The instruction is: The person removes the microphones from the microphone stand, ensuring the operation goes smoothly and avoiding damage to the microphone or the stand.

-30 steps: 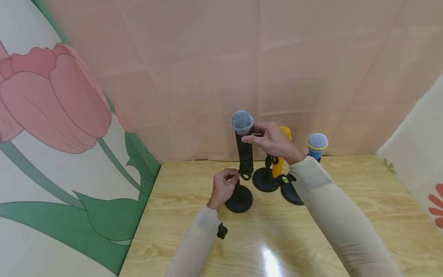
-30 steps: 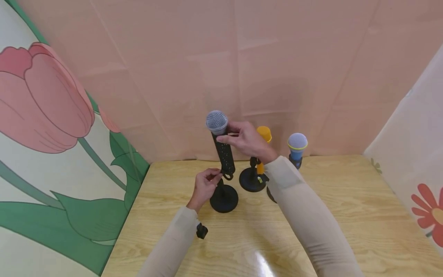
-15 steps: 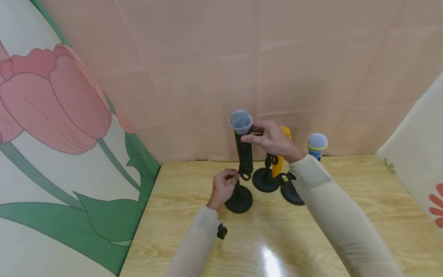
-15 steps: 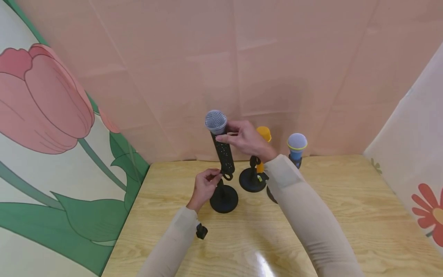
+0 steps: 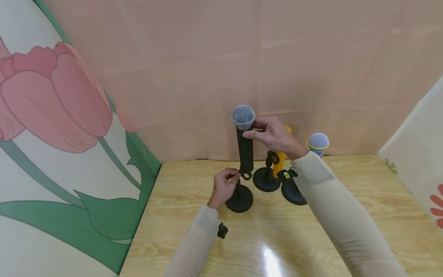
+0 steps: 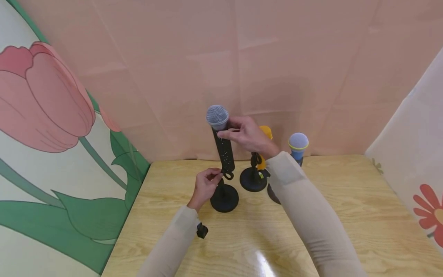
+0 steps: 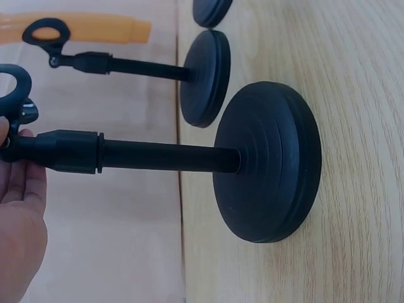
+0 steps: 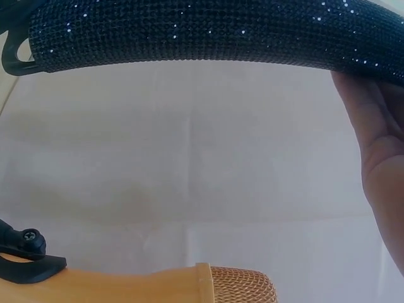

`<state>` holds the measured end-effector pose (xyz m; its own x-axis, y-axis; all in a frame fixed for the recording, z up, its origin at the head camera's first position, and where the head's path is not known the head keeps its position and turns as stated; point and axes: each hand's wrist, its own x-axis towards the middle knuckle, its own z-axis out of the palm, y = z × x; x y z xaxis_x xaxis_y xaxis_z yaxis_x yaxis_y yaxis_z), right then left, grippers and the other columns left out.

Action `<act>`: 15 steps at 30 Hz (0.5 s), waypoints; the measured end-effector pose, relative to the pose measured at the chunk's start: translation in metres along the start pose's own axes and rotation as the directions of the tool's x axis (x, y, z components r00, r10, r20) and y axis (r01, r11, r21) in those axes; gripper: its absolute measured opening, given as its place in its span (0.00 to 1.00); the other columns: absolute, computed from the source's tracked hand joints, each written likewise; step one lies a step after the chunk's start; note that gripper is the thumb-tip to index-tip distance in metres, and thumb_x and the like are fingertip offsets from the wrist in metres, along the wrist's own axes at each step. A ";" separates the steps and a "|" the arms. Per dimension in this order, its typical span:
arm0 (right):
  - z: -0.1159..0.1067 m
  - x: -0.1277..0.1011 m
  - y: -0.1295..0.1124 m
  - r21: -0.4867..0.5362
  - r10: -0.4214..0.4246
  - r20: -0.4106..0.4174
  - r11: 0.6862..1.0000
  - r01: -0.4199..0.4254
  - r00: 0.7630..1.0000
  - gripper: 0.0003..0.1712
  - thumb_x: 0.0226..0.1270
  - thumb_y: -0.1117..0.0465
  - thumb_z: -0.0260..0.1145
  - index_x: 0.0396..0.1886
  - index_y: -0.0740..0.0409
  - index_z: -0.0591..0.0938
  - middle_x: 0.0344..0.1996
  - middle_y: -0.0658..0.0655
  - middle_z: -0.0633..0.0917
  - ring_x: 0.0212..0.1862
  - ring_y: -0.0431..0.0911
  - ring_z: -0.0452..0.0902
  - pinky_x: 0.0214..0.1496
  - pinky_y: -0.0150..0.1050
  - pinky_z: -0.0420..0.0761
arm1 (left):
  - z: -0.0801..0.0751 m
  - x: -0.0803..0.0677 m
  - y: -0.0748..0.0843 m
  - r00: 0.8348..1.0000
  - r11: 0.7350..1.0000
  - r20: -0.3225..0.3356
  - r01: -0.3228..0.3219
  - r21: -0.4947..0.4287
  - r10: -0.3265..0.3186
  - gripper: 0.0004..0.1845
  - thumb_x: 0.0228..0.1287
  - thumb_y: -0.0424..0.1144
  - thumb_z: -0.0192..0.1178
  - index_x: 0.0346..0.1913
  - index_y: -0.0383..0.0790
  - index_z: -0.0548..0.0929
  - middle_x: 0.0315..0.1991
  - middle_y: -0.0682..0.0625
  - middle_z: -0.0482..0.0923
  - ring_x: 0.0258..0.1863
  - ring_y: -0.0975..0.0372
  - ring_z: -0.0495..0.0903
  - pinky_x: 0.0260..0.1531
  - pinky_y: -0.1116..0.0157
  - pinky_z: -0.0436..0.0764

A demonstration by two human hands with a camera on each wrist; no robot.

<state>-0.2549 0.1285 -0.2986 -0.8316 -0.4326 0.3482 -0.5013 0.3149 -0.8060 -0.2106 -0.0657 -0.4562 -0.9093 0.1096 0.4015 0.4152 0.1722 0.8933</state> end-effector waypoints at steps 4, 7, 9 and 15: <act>-0.005 -0.002 -0.007 0.006 0.024 -0.017 1.000 -0.024 1.000 0.24 0.71 0.64 0.66 0.64 0.68 0.77 0.61 0.65 0.80 0.63 0.58 0.76 0.64 0.54 0.74 | 0.000 0.000 -0.001 1.000 1.000 0.007 -0.004 -0.001 0.004 0.05 0.64 0.20 0.62 0.40 0.20 0.85 0.42 0.31 0.83 0.45 0.43 0.84 0.47 0.58 0.84; -0.014 0.002 -0.020 0.012 -0.019 -0.049 1.000 0.019 0.999 0.24 0.71 0.66 0.66 0.64 0.68 0.77 0.60 0.65 0.80 0.61 0.57 0.77 0.63 0.51 0.76 | 0.000 0.002 -0.003 1.000 1.000 0.002 -0.016 0.004 0.016 0.05 0.64 0.20 0.62 0.40 0.20 0.85 0.42 0.31 0.83 0.45 0.43 0.84 0.47 0.57 0.84; -0.018 0.004 -0.029 0.004 -0.034 -0.059 0.999 0.035 0.998 0.24 0.70 0.65 0.67 0.64 0.67 0.78 0.60 0.64 0.81 0.60 0.57 0.78 0.62 0.50 0.77 | -0.003 0.004 -0.003 1.000 1.000 0.003 -0.015 0.003 0.015 0.05 0.63 0.20 0.62 0.41 0.19 0.84 0.42 0.30 0.83 0.45 0.42 0.83 0.47 0.57 0.84; -0.014 0.002 -0.023 -0.020 -0.009 -0.043 1.000 0.008 0.999 0.24 0.68 0.66 0.69 0.63 0.66 0.79 0.59 0.64 0.81 0.61 0.57 0.78 0.61 0.51 0.77 | -0.004 0.008 -0.036 1.000 1.000 0.021 0.003 0.011 -0.003 0.07 0.63 0.22 0.64 0.43 0.23 0.85 0.44 0.33 0.84 0.44 0.43 0.84 0.47 0.57 0.84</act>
<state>-0.2485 0.1323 -0.2722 -0.8364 -0.3987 0.3760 -0.5130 0.3281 -0.7932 -0.2327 -0.0753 -0.4840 -0.9098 0.1292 0.3945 0.4129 0.1837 0.8921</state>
